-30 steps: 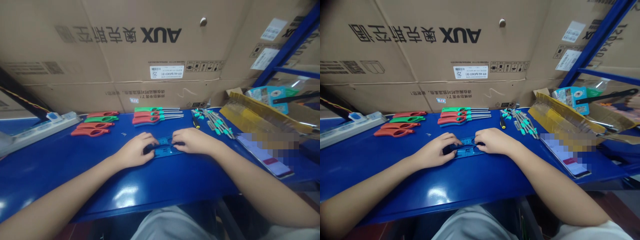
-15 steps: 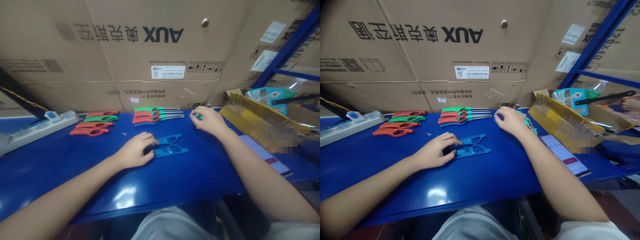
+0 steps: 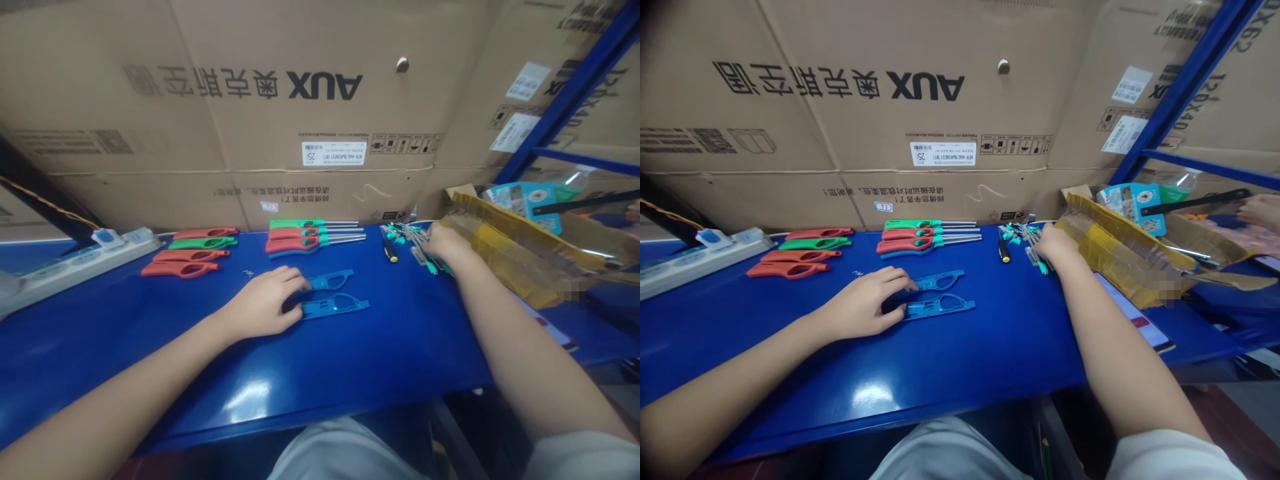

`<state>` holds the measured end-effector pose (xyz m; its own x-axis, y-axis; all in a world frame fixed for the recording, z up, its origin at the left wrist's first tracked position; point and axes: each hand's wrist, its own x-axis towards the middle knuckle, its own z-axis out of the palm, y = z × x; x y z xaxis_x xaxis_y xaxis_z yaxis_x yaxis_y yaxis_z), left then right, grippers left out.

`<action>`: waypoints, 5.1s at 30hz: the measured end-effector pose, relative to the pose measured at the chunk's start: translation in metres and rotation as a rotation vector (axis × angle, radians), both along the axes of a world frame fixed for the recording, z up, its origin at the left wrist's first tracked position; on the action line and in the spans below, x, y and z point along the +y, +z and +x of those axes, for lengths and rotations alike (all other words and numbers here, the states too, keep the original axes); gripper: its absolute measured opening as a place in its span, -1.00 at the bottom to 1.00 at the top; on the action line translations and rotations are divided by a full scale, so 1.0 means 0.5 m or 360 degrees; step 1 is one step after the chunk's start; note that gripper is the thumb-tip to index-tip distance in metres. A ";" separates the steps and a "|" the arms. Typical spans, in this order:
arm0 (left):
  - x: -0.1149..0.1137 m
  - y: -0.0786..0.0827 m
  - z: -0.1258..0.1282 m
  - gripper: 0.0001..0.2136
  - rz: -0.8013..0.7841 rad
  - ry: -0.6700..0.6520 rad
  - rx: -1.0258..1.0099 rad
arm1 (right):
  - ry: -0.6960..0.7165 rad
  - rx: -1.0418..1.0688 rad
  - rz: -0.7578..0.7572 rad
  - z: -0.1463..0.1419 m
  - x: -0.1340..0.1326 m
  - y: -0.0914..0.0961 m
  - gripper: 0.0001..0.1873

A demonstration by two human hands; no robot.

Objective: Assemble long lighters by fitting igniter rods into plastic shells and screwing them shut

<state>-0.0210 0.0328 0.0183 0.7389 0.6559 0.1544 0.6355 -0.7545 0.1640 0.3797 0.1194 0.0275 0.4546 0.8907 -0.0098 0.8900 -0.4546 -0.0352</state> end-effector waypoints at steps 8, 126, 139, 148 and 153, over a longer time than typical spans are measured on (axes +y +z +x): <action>0.000 0.005 -0.004 -0.72 0.0009 0.0042 0.0035 | 0.0033 0.0095 0.0125 -0.008 -0.012 0.016 -0.69; 0.009 0.013 0.014 -0.68 -0.1366 0.0540 -0.1230 | 0.2320 0.0702 0.0078 -0.225 -0.187 0.055 -0.50; -0.002 0.012 0.010 -0.61 -0.1064 0.0389 -0.1285 | 0.2227 0.0795 -0.0019 -0.227 -0.186 0.046 -0.62; 0.003 0.007 0.012 -0.63 -0.1095 0.0428 -0.1229 | 0.2126 0.0940 -0.0121 -0.232 -0.188 0.050 -0.63; 0.004 0.008 0.013 -0.62 -0.1009 0.0421 -0.1232 | 0.2084 0.0970 -0.0143 -0.231 -0.188 0.050 -0.62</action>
<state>-0.0146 0.0347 0.0221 0.4047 0.9094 0.0955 0.3197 -0.2386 0.9170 0.2642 0.0256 0.0524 -0.7661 0.6424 0.0217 0.5187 0.6379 -0.5693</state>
